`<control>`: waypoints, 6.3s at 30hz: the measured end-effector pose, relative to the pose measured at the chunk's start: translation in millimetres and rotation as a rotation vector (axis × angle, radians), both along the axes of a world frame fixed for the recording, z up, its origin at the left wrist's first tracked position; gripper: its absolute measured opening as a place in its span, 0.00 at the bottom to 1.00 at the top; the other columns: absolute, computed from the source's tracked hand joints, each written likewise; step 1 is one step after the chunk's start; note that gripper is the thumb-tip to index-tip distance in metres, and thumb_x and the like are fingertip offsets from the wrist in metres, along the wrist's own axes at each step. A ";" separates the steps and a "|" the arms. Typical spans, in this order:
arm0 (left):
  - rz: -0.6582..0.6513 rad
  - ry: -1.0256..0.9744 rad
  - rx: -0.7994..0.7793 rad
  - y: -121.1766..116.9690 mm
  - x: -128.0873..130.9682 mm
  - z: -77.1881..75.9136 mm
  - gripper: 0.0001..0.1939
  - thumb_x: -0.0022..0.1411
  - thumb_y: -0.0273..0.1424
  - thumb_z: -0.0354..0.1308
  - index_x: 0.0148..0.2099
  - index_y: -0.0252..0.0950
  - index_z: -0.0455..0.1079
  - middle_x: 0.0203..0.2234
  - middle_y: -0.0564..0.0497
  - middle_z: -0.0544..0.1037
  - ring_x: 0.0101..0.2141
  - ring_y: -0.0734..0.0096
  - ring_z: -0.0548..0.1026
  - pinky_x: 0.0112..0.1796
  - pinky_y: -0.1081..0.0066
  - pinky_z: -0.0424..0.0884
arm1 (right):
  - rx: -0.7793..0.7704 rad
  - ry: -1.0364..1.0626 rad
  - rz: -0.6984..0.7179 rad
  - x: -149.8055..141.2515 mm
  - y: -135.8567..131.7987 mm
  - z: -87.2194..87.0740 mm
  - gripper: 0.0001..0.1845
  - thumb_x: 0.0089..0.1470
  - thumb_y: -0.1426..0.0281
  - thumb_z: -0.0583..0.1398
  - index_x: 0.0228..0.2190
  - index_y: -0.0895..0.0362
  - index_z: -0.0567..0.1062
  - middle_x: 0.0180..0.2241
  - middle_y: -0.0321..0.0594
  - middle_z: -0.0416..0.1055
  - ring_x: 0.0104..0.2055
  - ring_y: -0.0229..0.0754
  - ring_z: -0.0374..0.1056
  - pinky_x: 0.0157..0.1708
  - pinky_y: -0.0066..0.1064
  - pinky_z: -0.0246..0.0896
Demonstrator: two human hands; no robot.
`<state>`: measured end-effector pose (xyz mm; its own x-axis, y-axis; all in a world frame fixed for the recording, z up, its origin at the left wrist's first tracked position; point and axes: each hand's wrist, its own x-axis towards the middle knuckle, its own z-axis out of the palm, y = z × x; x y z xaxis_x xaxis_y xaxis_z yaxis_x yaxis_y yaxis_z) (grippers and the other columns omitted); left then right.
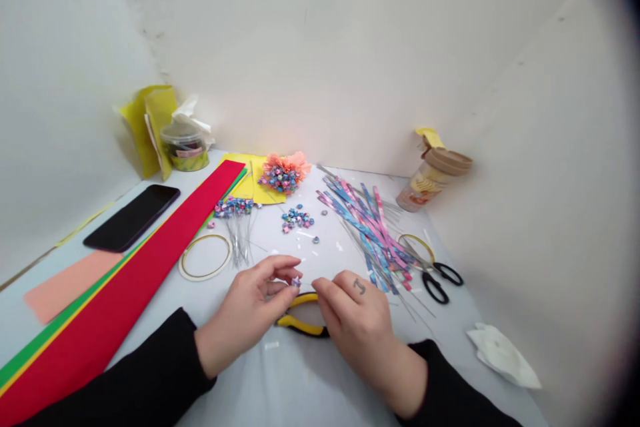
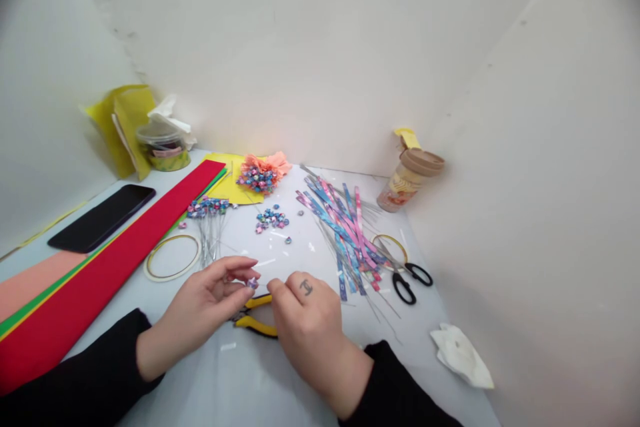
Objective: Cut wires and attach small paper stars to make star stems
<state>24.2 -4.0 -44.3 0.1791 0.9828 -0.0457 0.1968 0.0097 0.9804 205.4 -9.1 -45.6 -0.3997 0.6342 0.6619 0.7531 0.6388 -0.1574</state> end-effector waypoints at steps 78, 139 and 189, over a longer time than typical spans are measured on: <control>0.102 -0.473 -0.309 -8.9 14.8 0.2 0.10 0.50 0.34 0.65 0.33 0.34 0.72 0.22 0.54 0.76 0.25 0.75 0.72 0.30 0.75 0.68 | -0.686 0.656 -0.003 -21.6 -17.4 5.8 0.07 0.56 0.71 0.55 0.27 0.56 0.70 0.25 0.36 0.70 0.26 0.36 0.66 0.25 0.25 0.60; 0.094 -0.242 -0.209 -10.7 4.4 17.0 0.10 0.52 0.36 0.62 0.34 0.34 0.73 0.22 0.54 0.74 0.23 0.76 0.69 0.26 0.76 0.66 | -1.162 0.870 0.080 -20.0 -13.2 11.7 0.11 0.47 0.63 0.57 0.22 0.58 0.67 0.19 0.31 0.59 0.22 0.33 0.53 0.23 0.25 0.50; -0.135 0.531 0.853 -14.8 -3.3 3.9 0.09 0.61 0.18 0.47 0.38 0.36 0.62 0.28 0.49 0.70 0.31 0.68 0.69 0.32 0.69 0.68 | -0.275 0.175 0.186 -10.3 -12.1 7.8 0.12 0.55 0.80 0.49 0.30 0.57 0.70 0.27 0.42 0.70 0.31 0.41 0.66 0.31 0.31 0.64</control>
<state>21.0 -18.8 -40.4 0.4517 0.6977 0.5560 0.5570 -0.7074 0.4352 195.1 -21.3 -37.7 -0.4206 0.7254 0.5449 0.5750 0.6777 -0.4584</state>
